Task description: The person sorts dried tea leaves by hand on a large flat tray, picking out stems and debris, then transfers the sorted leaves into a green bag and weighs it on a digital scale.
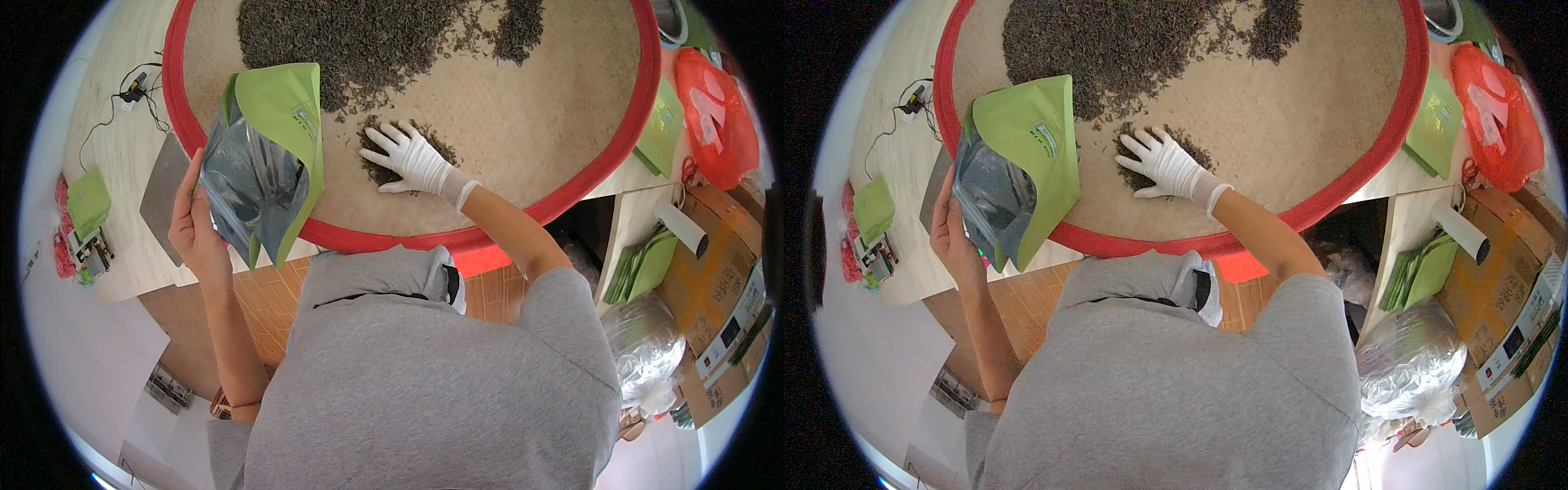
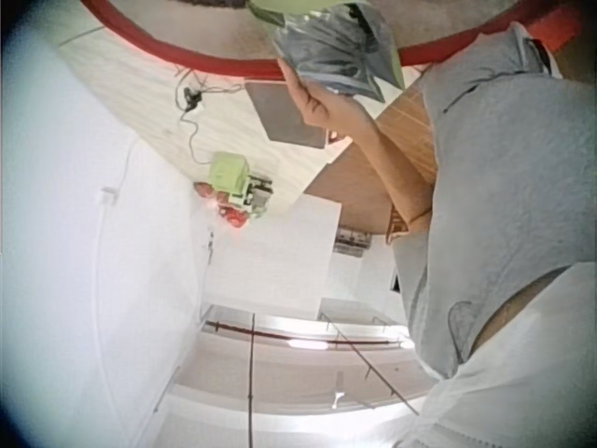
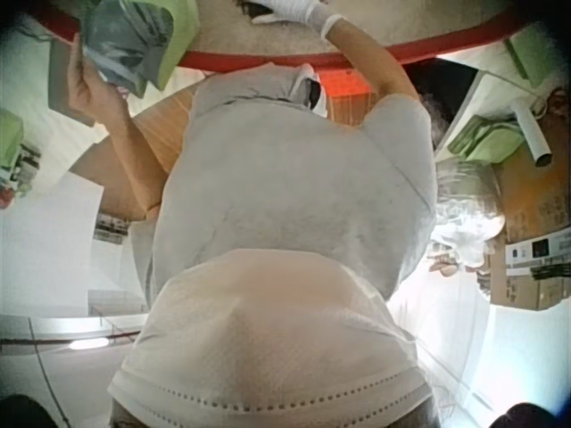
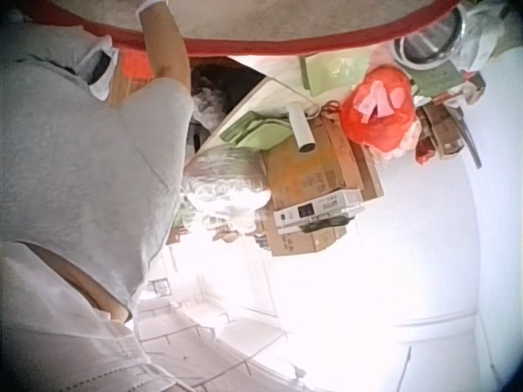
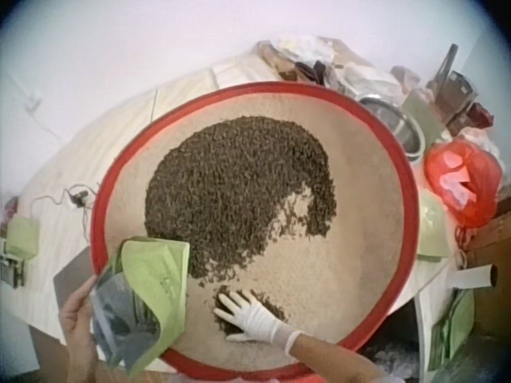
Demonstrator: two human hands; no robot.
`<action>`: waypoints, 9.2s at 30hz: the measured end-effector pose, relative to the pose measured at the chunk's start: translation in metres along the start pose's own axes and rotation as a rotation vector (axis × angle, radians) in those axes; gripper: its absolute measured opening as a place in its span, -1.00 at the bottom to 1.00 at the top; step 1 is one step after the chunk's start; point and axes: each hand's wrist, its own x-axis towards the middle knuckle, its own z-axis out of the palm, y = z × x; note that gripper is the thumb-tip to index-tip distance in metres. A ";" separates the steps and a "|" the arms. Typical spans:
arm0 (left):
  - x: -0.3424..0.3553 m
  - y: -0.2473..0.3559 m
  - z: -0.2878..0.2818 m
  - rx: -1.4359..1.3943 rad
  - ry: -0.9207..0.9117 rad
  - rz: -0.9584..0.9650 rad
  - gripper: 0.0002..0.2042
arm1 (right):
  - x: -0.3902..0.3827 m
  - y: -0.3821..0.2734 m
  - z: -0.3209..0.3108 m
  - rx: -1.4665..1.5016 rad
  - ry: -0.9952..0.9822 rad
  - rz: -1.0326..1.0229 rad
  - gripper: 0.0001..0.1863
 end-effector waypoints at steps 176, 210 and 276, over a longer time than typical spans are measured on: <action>-0.004 0.018 0.032 -0.195 -0.138 -0.227 -0.65 | 0.078 -0.118 -0.200 0.532 0.473 0.255 -0.73; -0.005 -0.003 -0.020 -0.185 0.090 -0.137 -0.68 | 0.037 -0.079 0.047 -0.037 0.071 0.598 -0.86; -0.010 -0.010 -0.035 -0.252 0.185 -0.104 -0.66 | 0.045 -0.110 0.027 0.199 0.126 0.849 -0.55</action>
